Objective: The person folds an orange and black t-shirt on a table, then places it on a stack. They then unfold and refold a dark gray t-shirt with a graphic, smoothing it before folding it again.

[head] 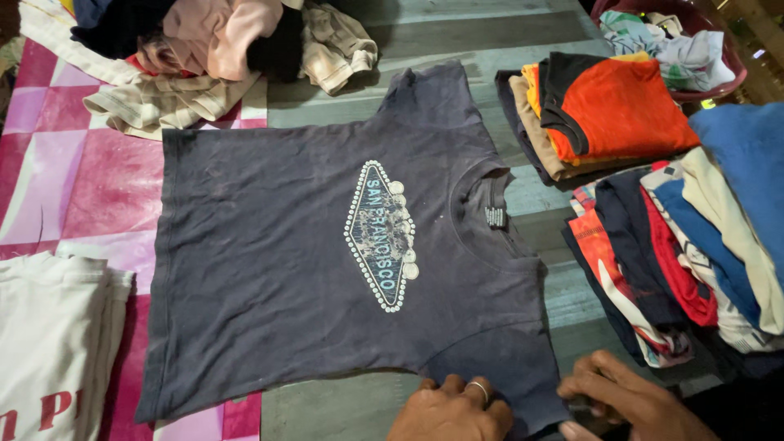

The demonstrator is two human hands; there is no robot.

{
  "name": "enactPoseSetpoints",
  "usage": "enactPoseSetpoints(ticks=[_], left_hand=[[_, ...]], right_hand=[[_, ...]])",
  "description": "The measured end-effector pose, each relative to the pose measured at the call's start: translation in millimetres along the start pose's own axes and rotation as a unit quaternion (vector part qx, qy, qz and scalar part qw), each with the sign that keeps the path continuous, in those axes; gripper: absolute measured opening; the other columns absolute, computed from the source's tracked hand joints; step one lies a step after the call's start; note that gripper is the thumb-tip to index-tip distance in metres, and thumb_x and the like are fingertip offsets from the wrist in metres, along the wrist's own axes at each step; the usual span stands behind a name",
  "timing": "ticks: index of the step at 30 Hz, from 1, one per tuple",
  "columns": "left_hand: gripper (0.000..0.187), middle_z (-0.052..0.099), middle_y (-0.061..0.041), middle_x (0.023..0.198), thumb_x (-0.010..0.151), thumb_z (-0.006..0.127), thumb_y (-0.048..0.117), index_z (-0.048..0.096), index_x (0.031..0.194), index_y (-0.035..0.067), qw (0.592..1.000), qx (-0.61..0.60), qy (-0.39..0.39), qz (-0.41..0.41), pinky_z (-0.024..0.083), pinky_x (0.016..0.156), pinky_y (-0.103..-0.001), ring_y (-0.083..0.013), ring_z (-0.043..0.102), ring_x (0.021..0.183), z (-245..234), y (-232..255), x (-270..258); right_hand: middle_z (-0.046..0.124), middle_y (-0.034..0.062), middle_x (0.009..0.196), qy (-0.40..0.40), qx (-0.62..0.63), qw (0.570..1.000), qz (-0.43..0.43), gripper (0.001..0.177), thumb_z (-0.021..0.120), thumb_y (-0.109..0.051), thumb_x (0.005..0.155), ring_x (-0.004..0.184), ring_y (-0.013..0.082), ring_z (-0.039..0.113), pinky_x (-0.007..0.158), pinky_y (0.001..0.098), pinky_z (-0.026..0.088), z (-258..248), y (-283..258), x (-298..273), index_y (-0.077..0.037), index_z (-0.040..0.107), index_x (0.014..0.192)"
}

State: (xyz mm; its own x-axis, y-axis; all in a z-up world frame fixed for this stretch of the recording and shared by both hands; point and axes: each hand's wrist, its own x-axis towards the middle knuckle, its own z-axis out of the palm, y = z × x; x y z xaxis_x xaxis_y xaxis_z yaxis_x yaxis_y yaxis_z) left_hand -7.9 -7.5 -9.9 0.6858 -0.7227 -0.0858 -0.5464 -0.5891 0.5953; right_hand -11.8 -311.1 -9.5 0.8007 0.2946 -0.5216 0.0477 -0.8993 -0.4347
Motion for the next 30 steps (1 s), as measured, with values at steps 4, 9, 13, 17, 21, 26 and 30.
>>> enactPoseSetpoints(ticks=[4,9,13,17,21,26,30], left_hand=[[0.035,0.065,-0.023,0.109,0.093,0.072,0.042,0.073,0.105,0.009,0.983,-0.166,-0.057,-0.046,0.056,0.073,-0.052,-0.0377,0.070,0.090,-37.4,-3.7,-0.8],[0.028,0.070,-0.016,0.105,0.085,0.074,0.035,0.073,0.099,0.011,0.935,-0.050,0.286,-0.204,0.050,0.084,-0.051,-0.0383,0.063,0.101,-113.3,-50.4,-10.4],[0.057,0.048,-0.023,0.144,0.095,0.056,0.048,0.053,0.142,0.015,0.888,0.163,0.304,-0.303,0.034,0.104,-0.063,-0.0527,0.038,0.131,-163.4,-124.1,-25.2],[0.074,0.020,-0.019,0.164,0.094,0.040,0.062,0.029,0.158,0.028,0.878,0.169,0.192,-0.405,0.013,0.115,-0.064,-0.0523,0.008,0.148,-166.4,-163.2,-47.1],[0.075,0.014,-0.018,0.165,0.094,0.039,0.063,0.024,0.159,0.029,0.880,0.166,0.197,-0.399,0.007,0.115,-0.064,-0.0497,0.002,0.149,-155.2,-173.2,-54.2],[0.075,0.012,-0.017,0.166,0.095,0.039,0.063,0.023,0.159,0.030,0.875,0.154,0.208,-0.408,0.003,0.116,-0.064,-0.0480,-0.001,0.150,-151.4,-175.1,-50.2],[0.074,0.014,-0.017,0.167,0.097,0.038,0.064,0.023,0.161,0.030,0.876,0.163,0.202,-0.407,0.007,0.117,-0.064,-0.0480,0.001,0.151,-165.7,-176.8,-39.4]], right_hand=[[0.064,0.0008,0.116,0.178,-0.016,0.966,-0.187,0.033,0.077,-0.032,0.087,0.110,0.0189,0.067,0.094,0.0329,0.052,-38.5,-46.5,2.1,-0.015,0.069,0.115],[0.058,0.0141,0.134,0.287,-0.032,0.941,-0.176,0.050,0.066,-0.029,0.085,0.127,0.0326,0.054,0.105,0.0438,0.041,-64.9,-128.7,47.7,-0.010,0.061,0.131],[0.041,0.0189,0.154,0.309,-0.108,0.924,-0.200,0.061,0.059,-0.035,0.092,0.143,0.0392,0.034,0.113,0.0530,0.027,-71.3,-169.4,102.9,-0.012,0.047,0.148],[0.029,0.0217,0.162,0.323,-0.148,0.915,-0.191,0.068,0.056,-0.039,0.095,0.150,0.0421,0.023,0.117,0.0563,0.021,-69.4,-180.5,152.2,-0.014,0.037,0.156],[0.021,0.0221,0.166,0.300,-0.154,0.931,-0.140,0.070,0.050,-0.047,0.099,0.153,0.0428,0.015,0.119,0.0576,0.016,-68.6,-173.0,192.8,-0.018,0.032,0.160],[0.018,0.0224,0.167,0.271,-0.171,0.937,-0.136,0.074,0.047,-0.053,0.098,0.153,0.0431,0.011,0.118,0.0588,0.013,-78.8,-153.4,215.5,-0.022,0.028,0.162],[0.023,0.0273,0.165,0.290,-0.169,0.926,-0.174,0.073,0.049,-0.052,0.100,0.150,0.0467,0.014,0.115,0.0602,0.013,-90.1,-150.1,223.9,-0.017,0.034,0.161]])
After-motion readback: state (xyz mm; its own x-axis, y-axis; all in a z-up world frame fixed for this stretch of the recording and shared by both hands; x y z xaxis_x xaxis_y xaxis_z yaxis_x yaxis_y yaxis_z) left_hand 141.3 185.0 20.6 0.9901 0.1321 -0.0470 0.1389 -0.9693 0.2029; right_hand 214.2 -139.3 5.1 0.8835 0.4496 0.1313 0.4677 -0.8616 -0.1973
